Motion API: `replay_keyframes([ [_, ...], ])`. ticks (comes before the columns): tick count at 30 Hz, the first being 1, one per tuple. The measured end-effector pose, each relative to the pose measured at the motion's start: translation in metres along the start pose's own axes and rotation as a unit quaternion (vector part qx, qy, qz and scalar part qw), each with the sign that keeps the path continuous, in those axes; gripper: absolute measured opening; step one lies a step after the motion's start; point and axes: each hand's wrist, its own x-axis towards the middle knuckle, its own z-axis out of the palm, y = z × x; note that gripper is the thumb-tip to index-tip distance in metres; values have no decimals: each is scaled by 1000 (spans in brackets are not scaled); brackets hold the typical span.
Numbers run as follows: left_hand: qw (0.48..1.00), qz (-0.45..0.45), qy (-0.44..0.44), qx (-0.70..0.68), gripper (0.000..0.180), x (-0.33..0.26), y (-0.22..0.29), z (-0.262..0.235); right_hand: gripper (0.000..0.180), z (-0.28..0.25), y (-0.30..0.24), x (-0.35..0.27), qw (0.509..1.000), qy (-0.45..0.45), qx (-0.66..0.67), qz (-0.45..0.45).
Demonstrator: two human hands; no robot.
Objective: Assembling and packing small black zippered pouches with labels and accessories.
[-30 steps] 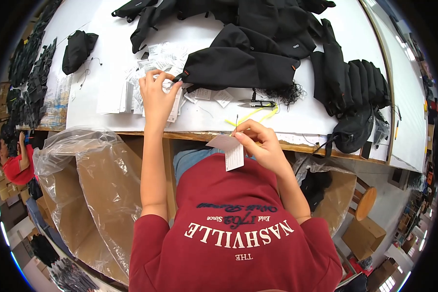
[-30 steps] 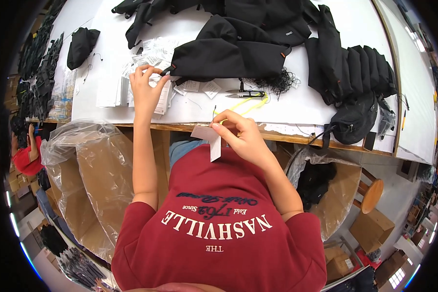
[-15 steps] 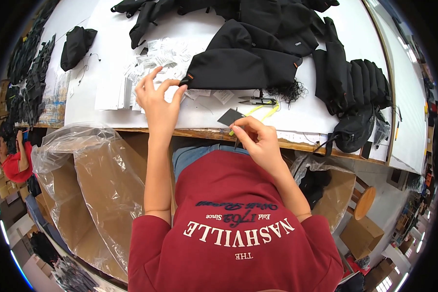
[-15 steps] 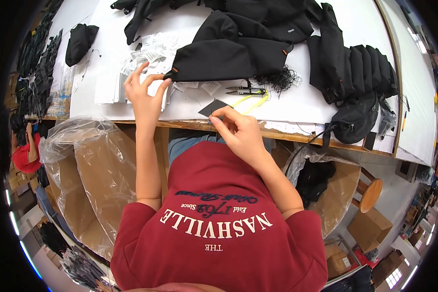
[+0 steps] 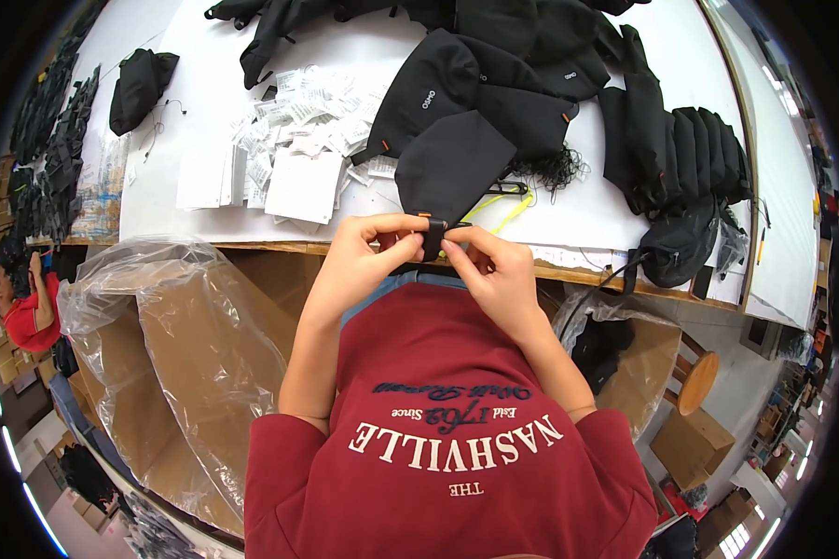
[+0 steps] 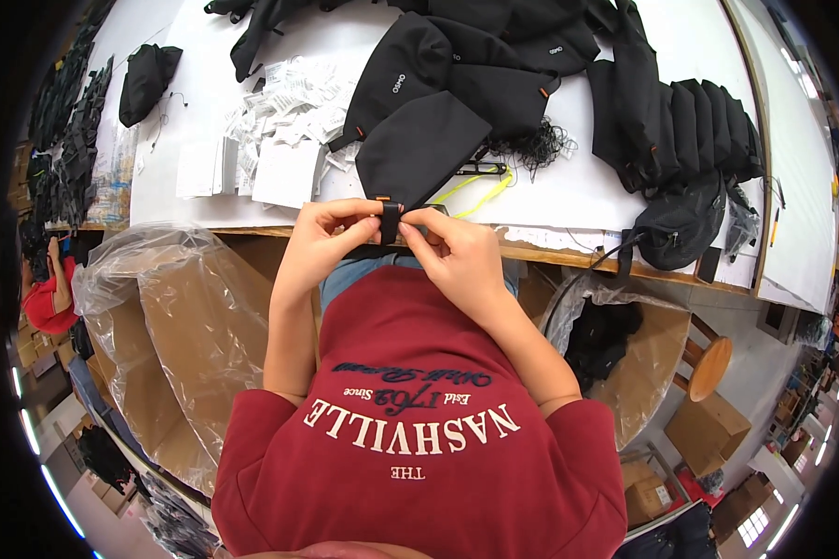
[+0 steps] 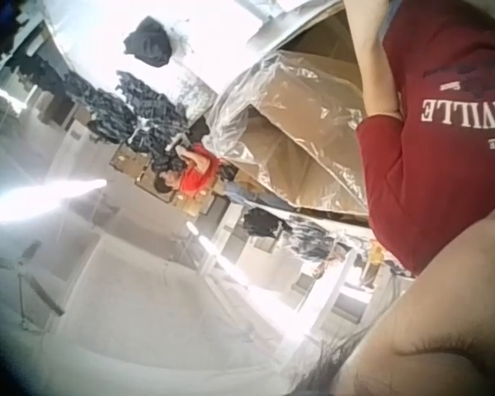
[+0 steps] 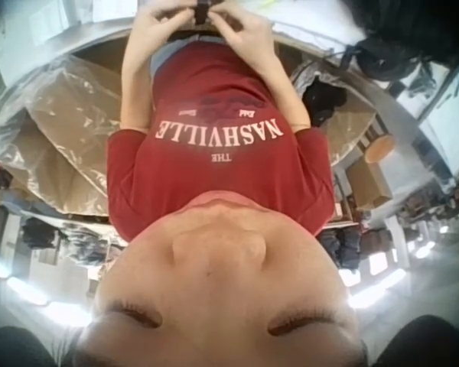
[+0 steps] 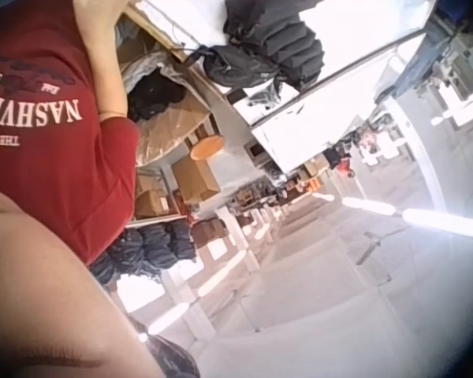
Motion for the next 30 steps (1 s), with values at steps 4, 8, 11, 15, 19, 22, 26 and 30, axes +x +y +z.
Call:
replay_keyframes([
  [4, 993, 16, -30, 110, 14, -1, 1, -1, 11, 2, 3, -3, 1000, -5, 4, -10],
  [8, 975, 79, 25, 207, 11, -4, 7, 9, 9, -2, 1, -2, 999, -22, -48, -9],
  [11, 970, 87, 23, 225, 7, -6, 6, 11, 9, -4, 3, -1, 996, -32, -70, -35],
  [15, 970, 157, 73, 172, 5, -7, 6, 11, 12, -10, 1, 1, 993, -43, 97, 43],
  [19, 971, 209, 98, 65, 5, -7, 13, 3, 12, -26, 7, 3, 904, -85, 397, 132],
  [22, 986, 160, 50, -22, 7, -13, 17, 3, 12, -34, 6, 7, 882, -87, 443, 138],
  [26, 993, 111, 21, -17, 7, -16, 20, 17, 14, -33, 3, 4, 885, -91, 438, 130],
  [30, 997, 58, -18, 42, 7, -16, 23, 24, 15, -31, 2, 4, 890, -114, 424, 125],
])
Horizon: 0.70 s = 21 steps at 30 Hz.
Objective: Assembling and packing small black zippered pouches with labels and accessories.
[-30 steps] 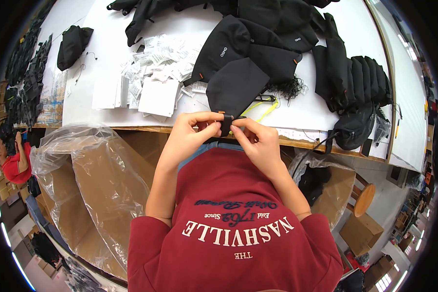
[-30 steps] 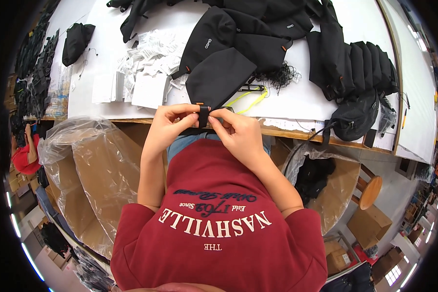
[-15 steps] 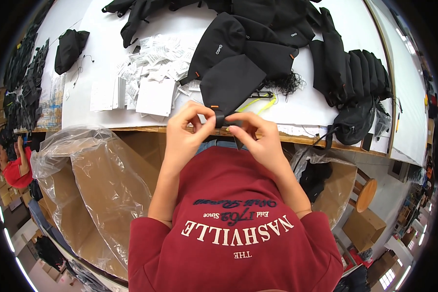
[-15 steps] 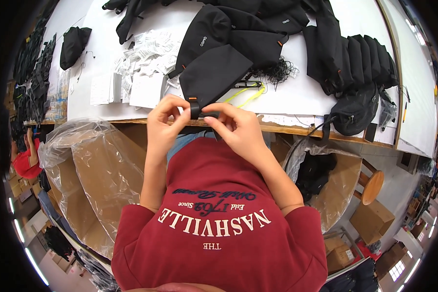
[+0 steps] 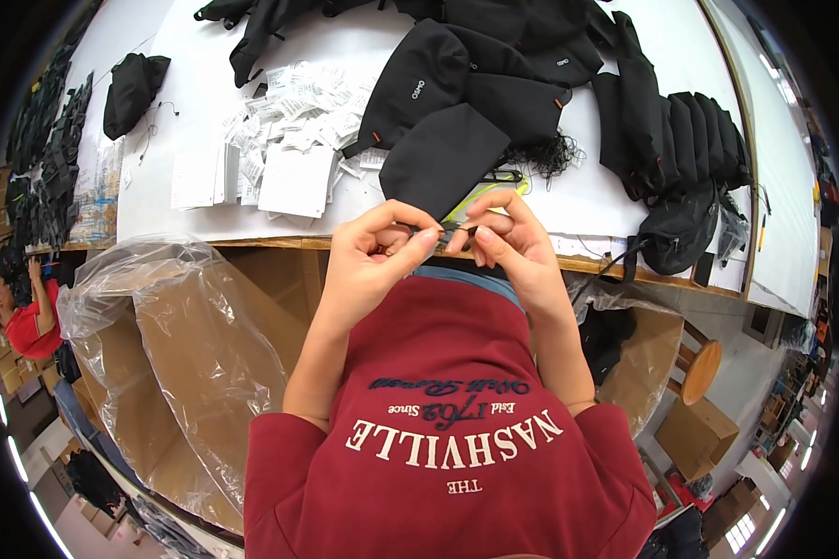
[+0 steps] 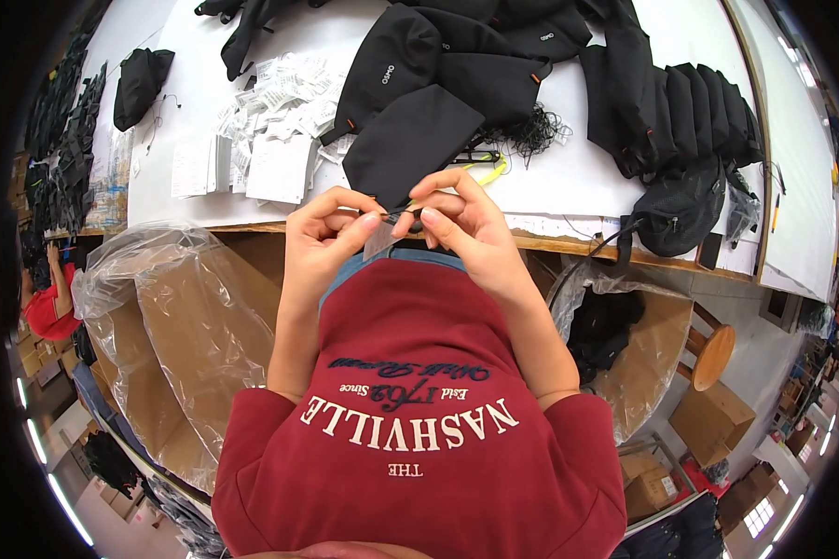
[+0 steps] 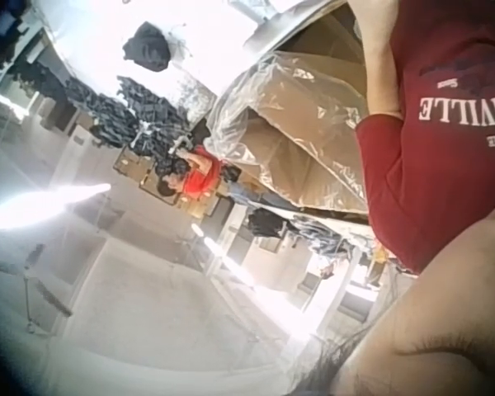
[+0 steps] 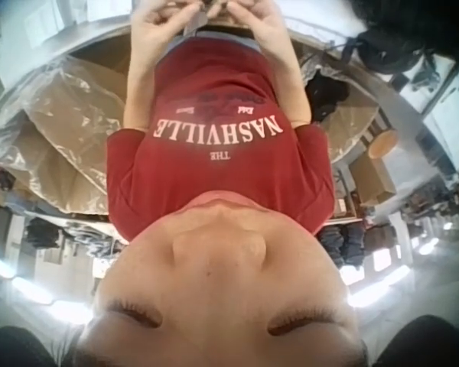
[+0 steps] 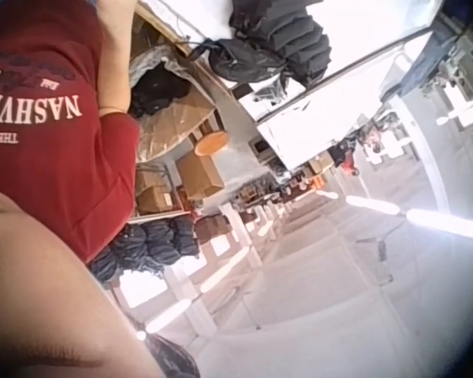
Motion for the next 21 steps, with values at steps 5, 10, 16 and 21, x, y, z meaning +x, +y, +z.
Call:
replay_keyframes([
  [5, 1000, -9, -19, 7, 6, 0, 2, 1, 21, -2, -3, -1, 998, -27, 35, 40],
  [10, 999, -31, -27, 33, 4, -1, -4, 1, 24, 1, 2, -1, 1000, -11, 24, 12],
  [16, 998, -42, -32, 47, 5, -1, -4, 0, 22, 0, 4, -1, 999, -10, 39, 19],
  [21, 996, -61, -34, 55, 5, 0, 0, -1, 22, 5, 7, -1, 1000, 12, 16, -1],
])
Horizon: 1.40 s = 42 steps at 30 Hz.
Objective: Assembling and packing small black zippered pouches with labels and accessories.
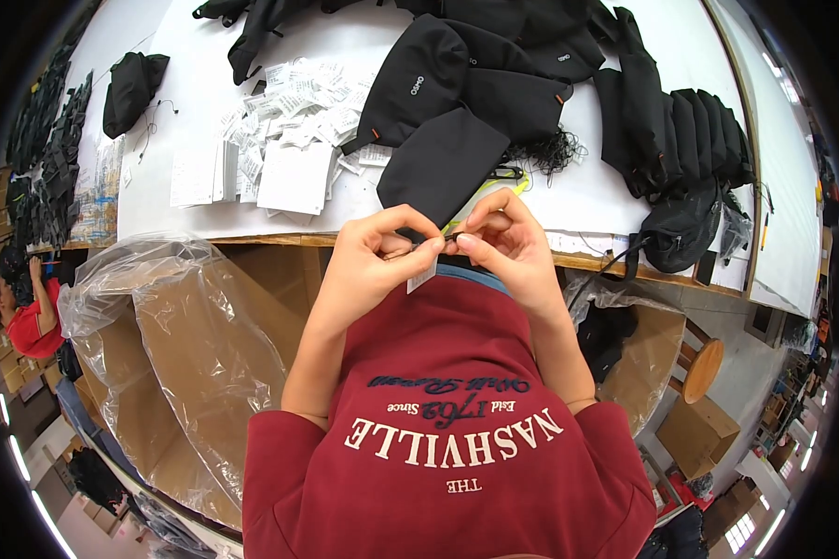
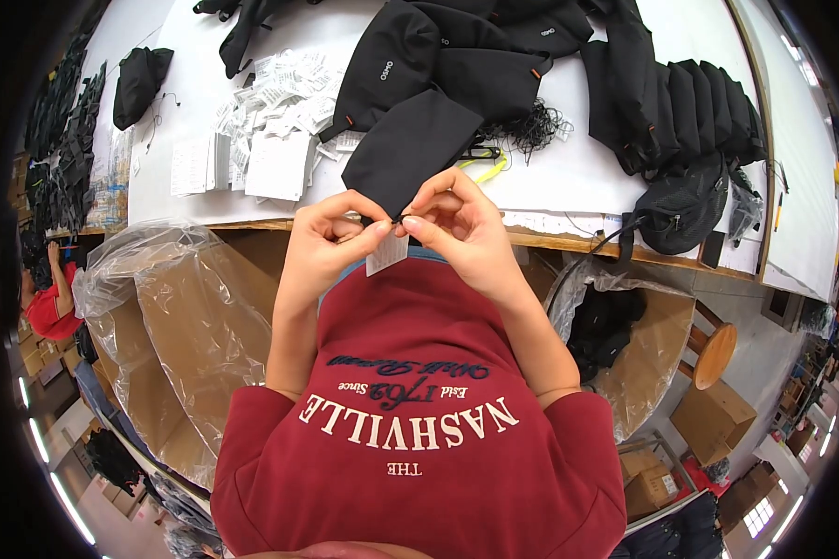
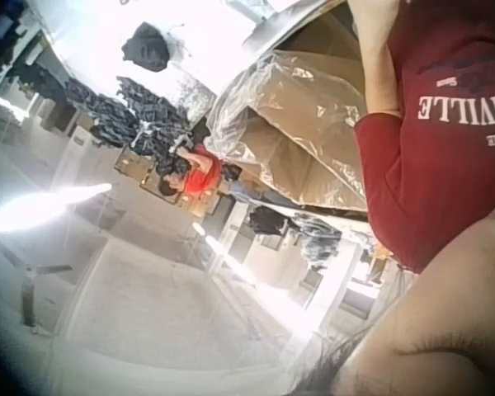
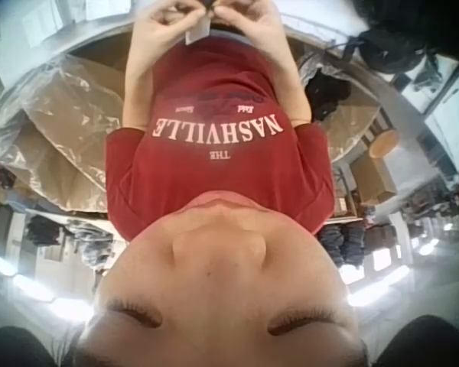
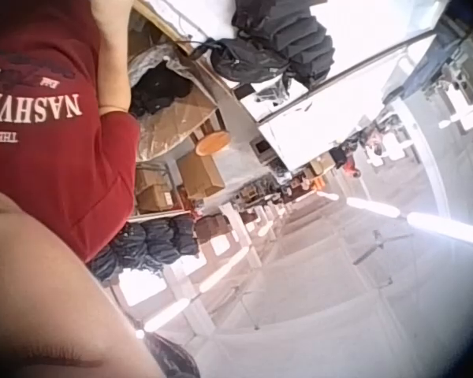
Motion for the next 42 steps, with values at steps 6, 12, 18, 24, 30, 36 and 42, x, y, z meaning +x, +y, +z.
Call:
replay_keyframes([
  [6, 1000, -17, -1, 23, 6, 1, 1, -2, 16, 4, 1, 0, 990, 33, -124, -58],
  [12, 997, -12, -10, 70, 8, -1, 10, 0, 15, 4, -8, 1, 970, 5, -227, -85],
  [18, 997, 30, 24, 62, 4, -5, 2, 7, 14, 4, -7, 3, 967, -8, -234, -101],
  [24, 995, 69, 70, 24, 4, -7, 2, 16, 13, 4, -4, 3, 992, -2, -115, -55],
  [30, 994, 80, 52, 47, 4, -4, 3, 9, 16, 1, -3, 5, 999, -30, -6, -23],
  [36, 987, 101, 71, 105, 5, -7, 4, 10, 16, 7, -3, 2, 998, -11, -41, -35],
  [42, 979, 148, 97, 105, 8, -10, 7, 17, 21, -17, -5, 0, 993, 74, -30, -83],
])
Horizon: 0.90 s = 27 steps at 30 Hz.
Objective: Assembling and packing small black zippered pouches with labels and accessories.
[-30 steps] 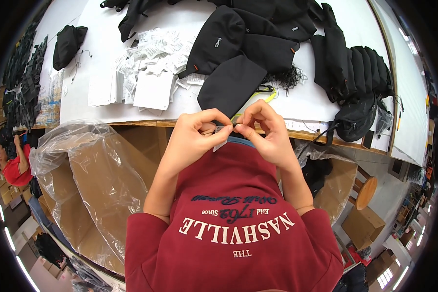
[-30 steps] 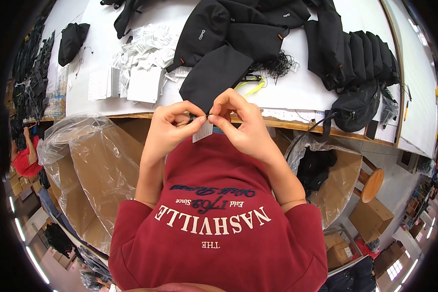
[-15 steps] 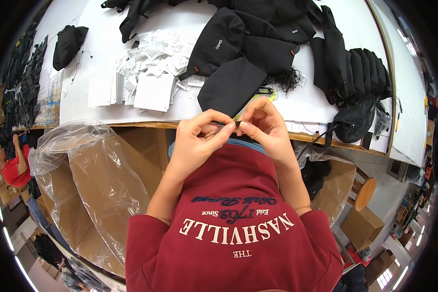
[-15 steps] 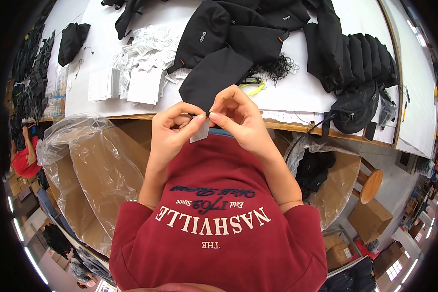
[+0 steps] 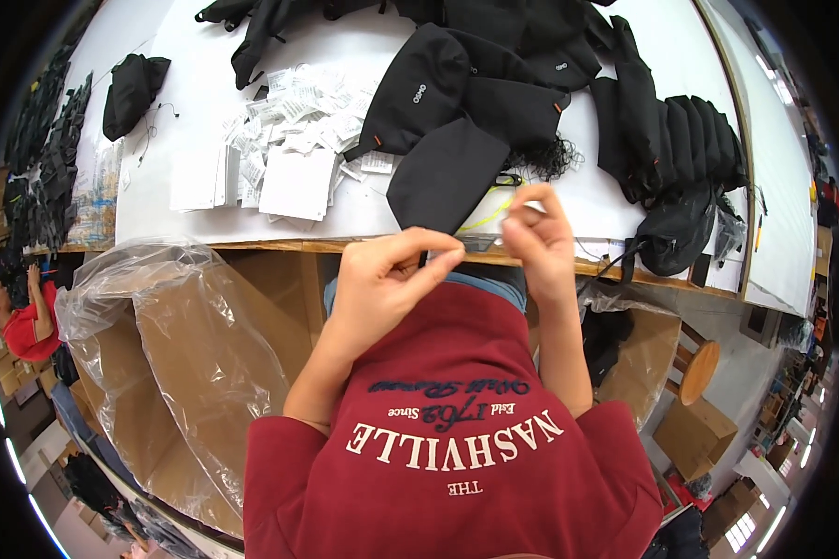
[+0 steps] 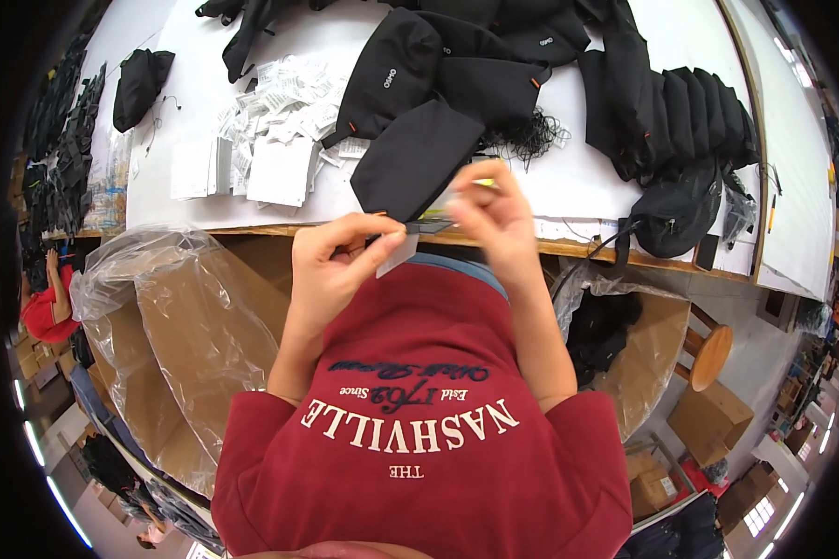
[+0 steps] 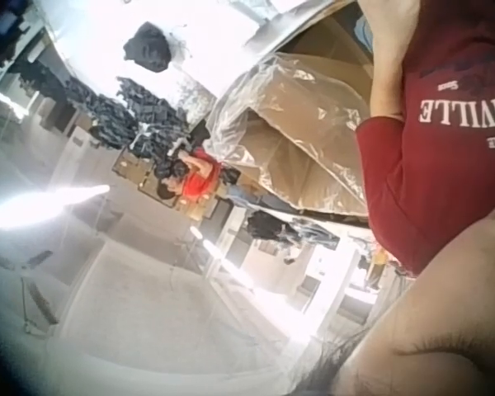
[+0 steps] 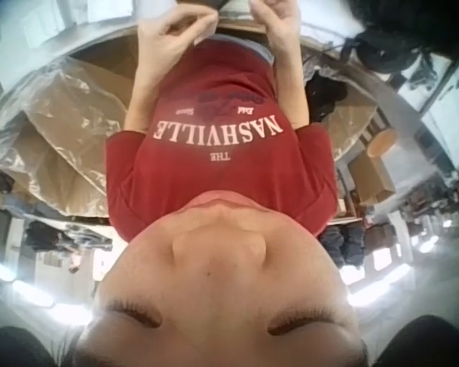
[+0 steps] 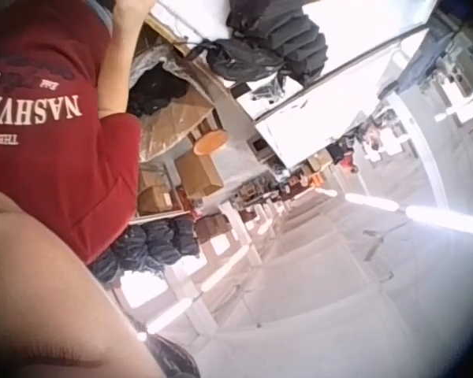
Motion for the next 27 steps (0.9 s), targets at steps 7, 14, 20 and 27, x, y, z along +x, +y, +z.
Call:
replay_keyframes([
  [7, 973, 179, -129, 60, 9, 3, 10, 20, 21, -40, 60, 2, 968, 47, -109, 221],
  [14, 944, 217, -246, 19, 9, -2, 11, 22, 17, -35, 58, 13, 966, -5, 44, 255],
  [20, 904, 205, -376, -17, 12, -6, 7, 23, 11, -33, 61, 11, 946, -102, 14, 308],
  [27, 940, 195, -60, 274, 43, 18, -4, -4, 14, -6, -6, 8, 932, -88, -351, 26],
])
